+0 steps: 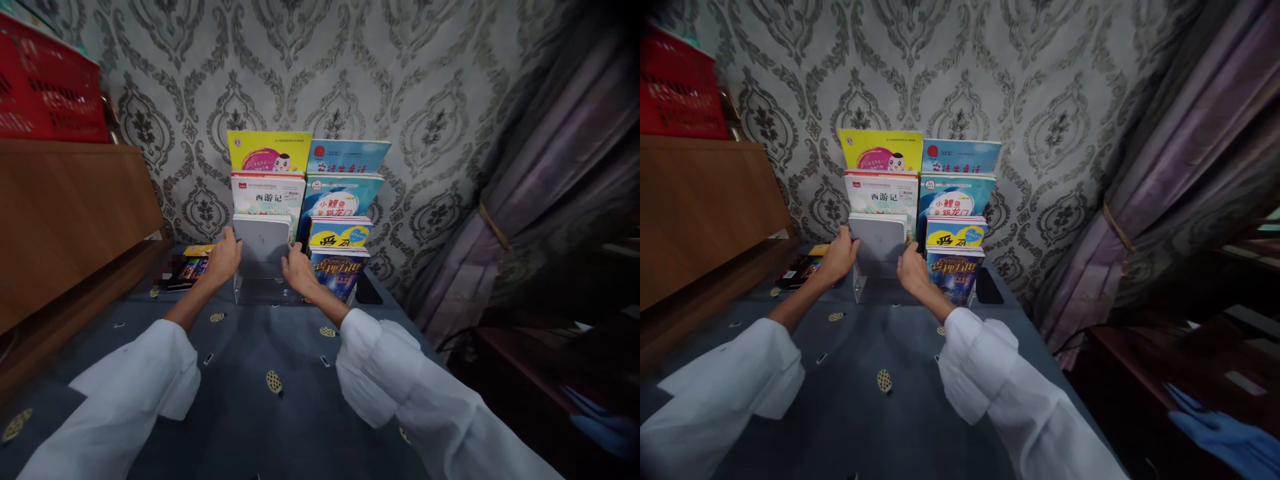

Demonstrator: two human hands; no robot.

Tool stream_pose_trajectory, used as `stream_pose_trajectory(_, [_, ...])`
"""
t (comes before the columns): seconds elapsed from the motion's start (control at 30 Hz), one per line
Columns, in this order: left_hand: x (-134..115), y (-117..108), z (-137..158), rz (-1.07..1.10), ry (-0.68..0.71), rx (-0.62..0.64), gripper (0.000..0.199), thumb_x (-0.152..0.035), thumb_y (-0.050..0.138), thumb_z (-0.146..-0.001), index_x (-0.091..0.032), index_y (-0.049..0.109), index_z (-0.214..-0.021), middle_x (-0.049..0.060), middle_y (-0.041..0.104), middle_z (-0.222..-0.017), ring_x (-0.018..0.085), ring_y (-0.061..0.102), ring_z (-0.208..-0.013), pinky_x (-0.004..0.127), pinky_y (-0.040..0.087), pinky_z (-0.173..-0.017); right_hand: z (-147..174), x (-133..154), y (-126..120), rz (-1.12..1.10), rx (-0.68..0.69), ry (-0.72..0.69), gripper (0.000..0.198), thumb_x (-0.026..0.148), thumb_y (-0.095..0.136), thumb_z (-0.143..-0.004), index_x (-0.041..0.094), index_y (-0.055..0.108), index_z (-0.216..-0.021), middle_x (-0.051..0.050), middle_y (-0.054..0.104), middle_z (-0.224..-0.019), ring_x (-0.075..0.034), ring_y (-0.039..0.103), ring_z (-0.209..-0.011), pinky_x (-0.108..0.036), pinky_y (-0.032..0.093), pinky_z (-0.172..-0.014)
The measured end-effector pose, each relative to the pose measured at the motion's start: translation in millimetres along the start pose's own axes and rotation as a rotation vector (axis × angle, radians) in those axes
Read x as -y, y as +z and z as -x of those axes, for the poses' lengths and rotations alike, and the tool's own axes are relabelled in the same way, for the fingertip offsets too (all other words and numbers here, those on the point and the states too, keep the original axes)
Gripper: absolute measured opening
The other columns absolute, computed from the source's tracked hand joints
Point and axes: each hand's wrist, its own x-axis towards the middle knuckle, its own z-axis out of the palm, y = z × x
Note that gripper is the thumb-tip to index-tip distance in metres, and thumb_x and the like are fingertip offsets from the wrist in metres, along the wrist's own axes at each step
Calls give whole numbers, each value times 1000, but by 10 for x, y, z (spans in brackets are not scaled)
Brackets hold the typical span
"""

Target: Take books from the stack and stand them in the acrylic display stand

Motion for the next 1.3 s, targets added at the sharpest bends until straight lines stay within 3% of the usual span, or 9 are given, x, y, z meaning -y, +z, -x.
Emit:
stream_pose_trajectory(0.2, [-22, -29, -57, -53, 16, 35, 24, -24, 38, -101, -10, 49, -117, 21, 70, -107, 34, 70, -103, 40, 51, -87, 20, -11, 41, 41, 7, -27, 42, 16, 40, -100, 9, 38, -141, -23, 69, -122, -31, 70, -109, -39, 51, -89])
stream_pose_trajectory(0.4, [-63, -26, -61, -18, -31, 65, 24, -20, 39, -100, -8, 49, -118, 24, 69, -110, 34, 70, -103, 41, 50, -88, 23, 39, 49, 66, 21, 1, 41, 16, 41, -99, 7, 39, -140, -26, 67, -125, -33, 70, -109, -41, 52, -89])
stream_pose_trajectory(1.0, [18, -64, -31, -52, 23, 135, 28, -26, 37, -101, -9, 50, -118, 24, 68, -115, 34, 68, -109, 43, 51, -91, 49, -17, 51, 48, 27, -46, 55, 17, 42, -98, 5, 31, -150, -25, 63, -133, -31, 67, -115, -40, 50, -95])
stream_pose_trajectory(1.17, [223, -52, -57, 21, 85, 158, 30, -27, 39, -100, -11, 50, -123, 21, 69, -117, 32, 67, -111, 42, 50, -94, 43, -96, 84, -2, 23, -93, 58, 16, 42, -97, 3, 30, -152, -22, 64, -132, -30, 65, -118, -38, 50, -99])
stream_pose_trajectory(1.3, [630, 37, -35, 54, 194, 272, 44, -35, 38, -101, -11, 43, -137, 16, 69, -116, 28, 67, -112, 39, 50, -96, -12, -210, 195, -40, -21, -155, 60, 16, 45, -94, 5, 31, -152, -22, 62, -135, -30, 64, -119, -40, 50, -101])
